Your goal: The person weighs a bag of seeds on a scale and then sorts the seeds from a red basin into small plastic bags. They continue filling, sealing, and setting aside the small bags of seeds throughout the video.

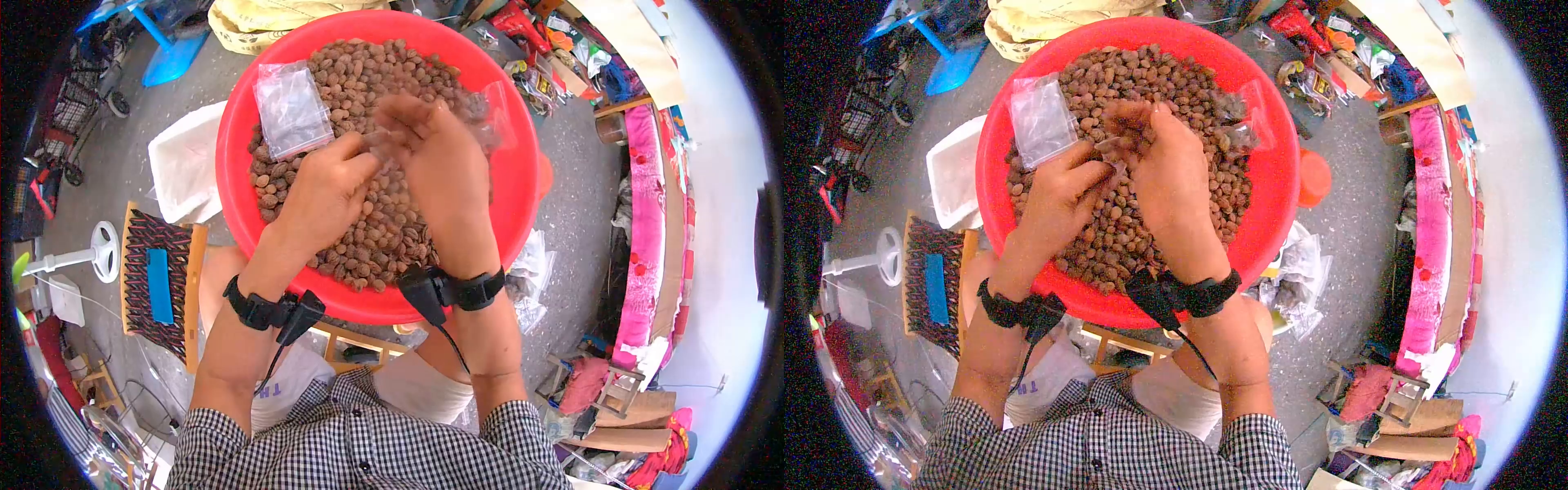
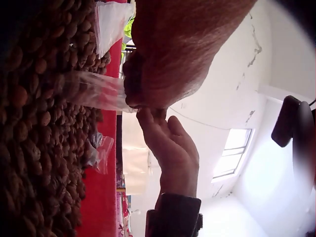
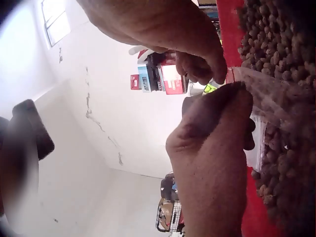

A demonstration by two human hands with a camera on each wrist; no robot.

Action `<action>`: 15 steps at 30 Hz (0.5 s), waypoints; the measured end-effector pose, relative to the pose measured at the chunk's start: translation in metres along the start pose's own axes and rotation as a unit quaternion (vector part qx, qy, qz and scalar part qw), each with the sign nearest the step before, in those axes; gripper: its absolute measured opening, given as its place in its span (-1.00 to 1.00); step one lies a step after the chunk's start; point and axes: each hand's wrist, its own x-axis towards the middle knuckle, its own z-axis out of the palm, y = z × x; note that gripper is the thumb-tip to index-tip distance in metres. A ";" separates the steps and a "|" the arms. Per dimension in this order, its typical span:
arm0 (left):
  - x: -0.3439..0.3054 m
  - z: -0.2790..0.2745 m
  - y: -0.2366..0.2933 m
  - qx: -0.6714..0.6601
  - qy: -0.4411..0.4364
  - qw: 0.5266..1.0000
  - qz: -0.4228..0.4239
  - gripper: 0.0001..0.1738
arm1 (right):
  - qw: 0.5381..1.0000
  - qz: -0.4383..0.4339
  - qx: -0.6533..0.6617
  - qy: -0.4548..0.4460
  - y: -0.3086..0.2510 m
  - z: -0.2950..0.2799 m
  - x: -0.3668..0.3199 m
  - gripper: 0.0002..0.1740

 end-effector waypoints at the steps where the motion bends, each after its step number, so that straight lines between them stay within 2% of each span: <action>1: -0.001 0.000 -0.002 0.000 -0.002 1.000 0.003 -0.76 | 0.998 0.034 0.046 -0.004 -0.001 0.002 -0.001 -0.53; 4: -0.002 -0.001 -0.003 -0.002 -0.005 1.000 0.006 -0.77 | 0.982 0.071 0.168 0.037 -0.003 0.004 -0.002 -0.56; 7: -0.001 -0.004 0.000 -0.007 -0.002 1.000 0.004 -0.80 | 0.980 0.040 0.192 0.031 0.000 0.003 -0.001 -0.54; 10: -0.001 -0.006 -0.001 -0.006 0.002 1.000 -0.002 -0.85 | 0.984 0.003 0.178 0.016 0.000 -0.008 0.006 -0.57; 13: -0.002 -0.010 -0.003 0.001 0.004 1.000 -0.018 -0.88 | 0.996 -0.070 -0.012 0.059 0.000 -0.023 0.011 -0.62; 15: -0.003 -0.012 -0.005 0.011 0.004 1.000 -0.016 -0.89 | 0.997 -0.026 0.037 0.063 0.004 -0.038 0.017 -0.66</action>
